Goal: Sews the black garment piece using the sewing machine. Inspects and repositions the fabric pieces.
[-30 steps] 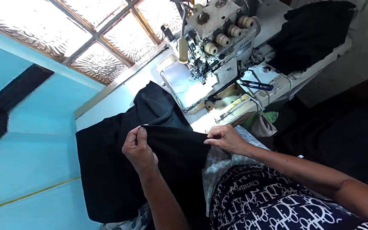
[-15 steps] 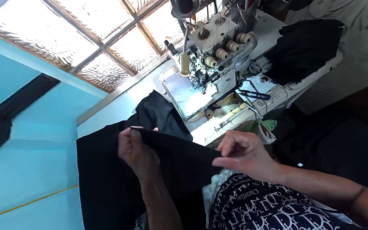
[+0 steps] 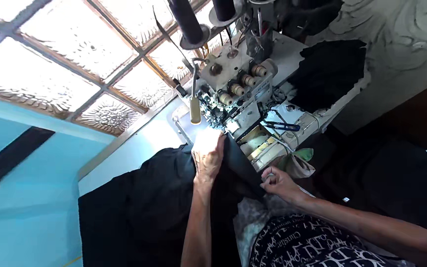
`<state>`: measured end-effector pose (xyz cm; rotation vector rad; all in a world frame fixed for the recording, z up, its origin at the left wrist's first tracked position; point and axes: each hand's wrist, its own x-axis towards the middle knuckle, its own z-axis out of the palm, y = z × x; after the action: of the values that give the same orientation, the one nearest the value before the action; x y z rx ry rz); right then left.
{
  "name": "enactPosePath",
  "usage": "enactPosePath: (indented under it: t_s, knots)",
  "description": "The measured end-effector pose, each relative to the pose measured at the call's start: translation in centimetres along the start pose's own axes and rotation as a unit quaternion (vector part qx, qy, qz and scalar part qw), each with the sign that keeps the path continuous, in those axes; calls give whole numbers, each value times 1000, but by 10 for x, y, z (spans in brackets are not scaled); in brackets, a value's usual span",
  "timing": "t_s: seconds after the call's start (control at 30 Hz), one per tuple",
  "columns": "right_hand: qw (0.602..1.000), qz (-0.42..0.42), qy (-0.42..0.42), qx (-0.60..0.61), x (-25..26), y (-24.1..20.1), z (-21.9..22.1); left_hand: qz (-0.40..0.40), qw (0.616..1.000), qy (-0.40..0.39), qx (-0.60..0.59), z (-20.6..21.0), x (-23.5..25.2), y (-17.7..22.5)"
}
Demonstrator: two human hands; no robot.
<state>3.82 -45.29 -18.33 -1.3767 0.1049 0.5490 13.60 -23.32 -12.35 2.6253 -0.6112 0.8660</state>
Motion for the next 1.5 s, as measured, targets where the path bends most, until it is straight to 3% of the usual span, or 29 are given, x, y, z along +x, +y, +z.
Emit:
enactPosePath:
  t_s: [0.07,0.27,0.47,0.63,0.83,1.17,1.33,1.5]
  knots:
    - [1000,2,3,-5,0,1,-2,-32,999,1,-18,3,1,2]
    - [999,-23,-3,-33,-6,8,-5,-72,985,-29,155,1,-5,42]
    - [999,-35,16,30,-19,3,4,-167,986,8,9,2,-10,36]
    - [995,-75,34,56,-11,-9,11,-194,981,14,-5,7,3,24]
    - [994,-97,20,45,-12,-8,12,-129,990,29,50,8,-1,26]
    - [960,-242,61,-130,44,-22,26,-86,994,28,61,-9,-38,73]
    - [961,-219,24,-166,51,-36,29,-113,991,1,69,-10,-40,73]
    - [958,-225,25,-174,57,-33,23,-95,993,38,51,-2,-42,58]
